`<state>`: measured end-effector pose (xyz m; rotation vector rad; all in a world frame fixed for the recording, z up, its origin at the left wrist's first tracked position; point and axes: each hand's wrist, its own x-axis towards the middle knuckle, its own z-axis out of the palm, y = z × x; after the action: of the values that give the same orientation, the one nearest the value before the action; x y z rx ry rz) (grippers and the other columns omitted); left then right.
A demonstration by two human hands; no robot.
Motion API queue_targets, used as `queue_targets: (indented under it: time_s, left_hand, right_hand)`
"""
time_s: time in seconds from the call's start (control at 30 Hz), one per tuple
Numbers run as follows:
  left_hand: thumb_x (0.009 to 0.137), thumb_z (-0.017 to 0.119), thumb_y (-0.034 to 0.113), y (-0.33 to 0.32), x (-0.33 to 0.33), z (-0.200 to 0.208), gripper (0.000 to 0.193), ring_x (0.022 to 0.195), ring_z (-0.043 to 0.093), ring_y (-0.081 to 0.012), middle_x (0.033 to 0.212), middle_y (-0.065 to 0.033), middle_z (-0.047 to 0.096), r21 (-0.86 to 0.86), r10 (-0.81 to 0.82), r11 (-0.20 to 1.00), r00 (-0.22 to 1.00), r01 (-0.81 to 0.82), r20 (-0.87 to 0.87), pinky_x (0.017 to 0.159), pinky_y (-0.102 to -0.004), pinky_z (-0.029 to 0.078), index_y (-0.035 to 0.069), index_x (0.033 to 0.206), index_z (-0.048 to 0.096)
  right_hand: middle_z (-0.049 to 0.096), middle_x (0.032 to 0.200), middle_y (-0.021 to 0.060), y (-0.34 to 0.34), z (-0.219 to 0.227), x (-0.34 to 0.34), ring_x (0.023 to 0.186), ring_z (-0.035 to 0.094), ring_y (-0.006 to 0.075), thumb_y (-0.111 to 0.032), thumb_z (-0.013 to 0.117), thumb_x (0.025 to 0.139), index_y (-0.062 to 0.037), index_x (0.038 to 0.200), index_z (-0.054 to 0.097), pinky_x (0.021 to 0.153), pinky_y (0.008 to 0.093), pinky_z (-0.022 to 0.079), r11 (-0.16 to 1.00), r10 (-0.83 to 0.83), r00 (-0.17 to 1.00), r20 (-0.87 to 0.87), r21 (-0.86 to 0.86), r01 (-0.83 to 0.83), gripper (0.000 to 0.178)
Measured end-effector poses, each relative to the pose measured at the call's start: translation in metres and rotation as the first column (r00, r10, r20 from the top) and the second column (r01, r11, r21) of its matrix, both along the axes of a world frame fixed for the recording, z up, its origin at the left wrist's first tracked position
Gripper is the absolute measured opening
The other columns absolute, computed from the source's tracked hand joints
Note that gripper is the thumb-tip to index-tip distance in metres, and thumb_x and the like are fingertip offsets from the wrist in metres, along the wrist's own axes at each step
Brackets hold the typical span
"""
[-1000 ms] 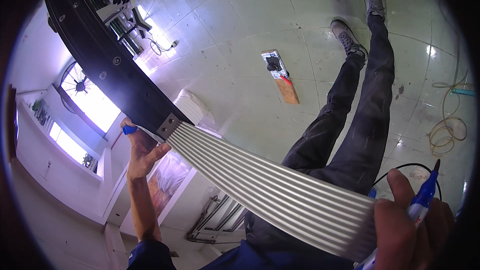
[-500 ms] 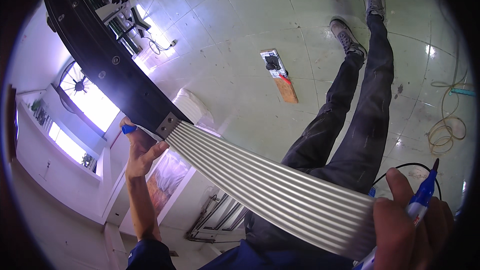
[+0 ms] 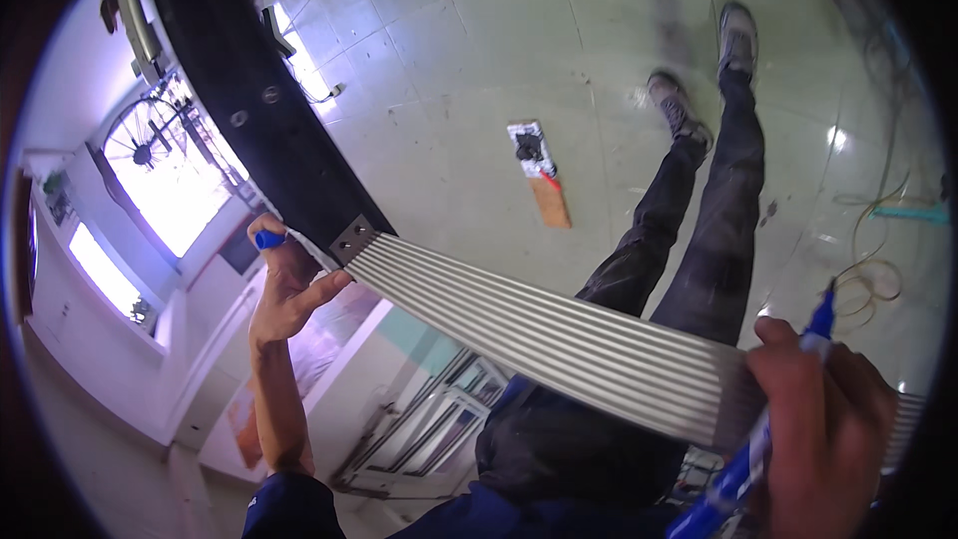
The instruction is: The person aligns a metal profile against a window frame and marks it with a blue marker. They then use a drill to fasten a metal bracket to the profile and reposition the profile on the frame. The person repeats the alignment and marking process on another section of the frame.
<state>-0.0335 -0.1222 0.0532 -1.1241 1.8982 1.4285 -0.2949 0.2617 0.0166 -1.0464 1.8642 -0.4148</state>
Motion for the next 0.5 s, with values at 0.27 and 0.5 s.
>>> queue_targets:
  time_s: [0.27,0.5]
  left_hand:
    - [0.088,0.084,0.025,-0.045,0.024,0.029,0.059,0.102,0.053,-0.0265,0.114,-0.0116,0.051,-0.287,-0.325,0.871,0.906,0.399,0.271,0.09,-0.0403,0.047,-0.003,0.125,0.048]
    - [0.09,0.08,0.016,-0.005,0.002,0.018,0.079,0.121,0.061,-0.0357,0.134,-0.0255,0.064,-0.236,-0.404,0.884,0.913,0.405,0.051,0.108,-0.047,0.046,-0.01,0.151,0.037]
  right_hand:
    - [0.067,0.092,0.0181,0.004,0.001,0.029,0.076,0.069,0.0378,-0.014,0.08,0.076,-0.0055,0.126,0.056,0.071,0.0463,0.056,0.983,-0.107,0.985,0.132,-0.134,0.124,0.056]
    - [0.063,0.07,0.0165,0.016,0.04,0.021,0.072,0.065,0.044,-0.007,0.078,0.067,-0.0043,0.112,0.049,0.065,0.0538,0.048,0.998,-0.058,0.996,-0.074,-0.038,0.056,0.054]
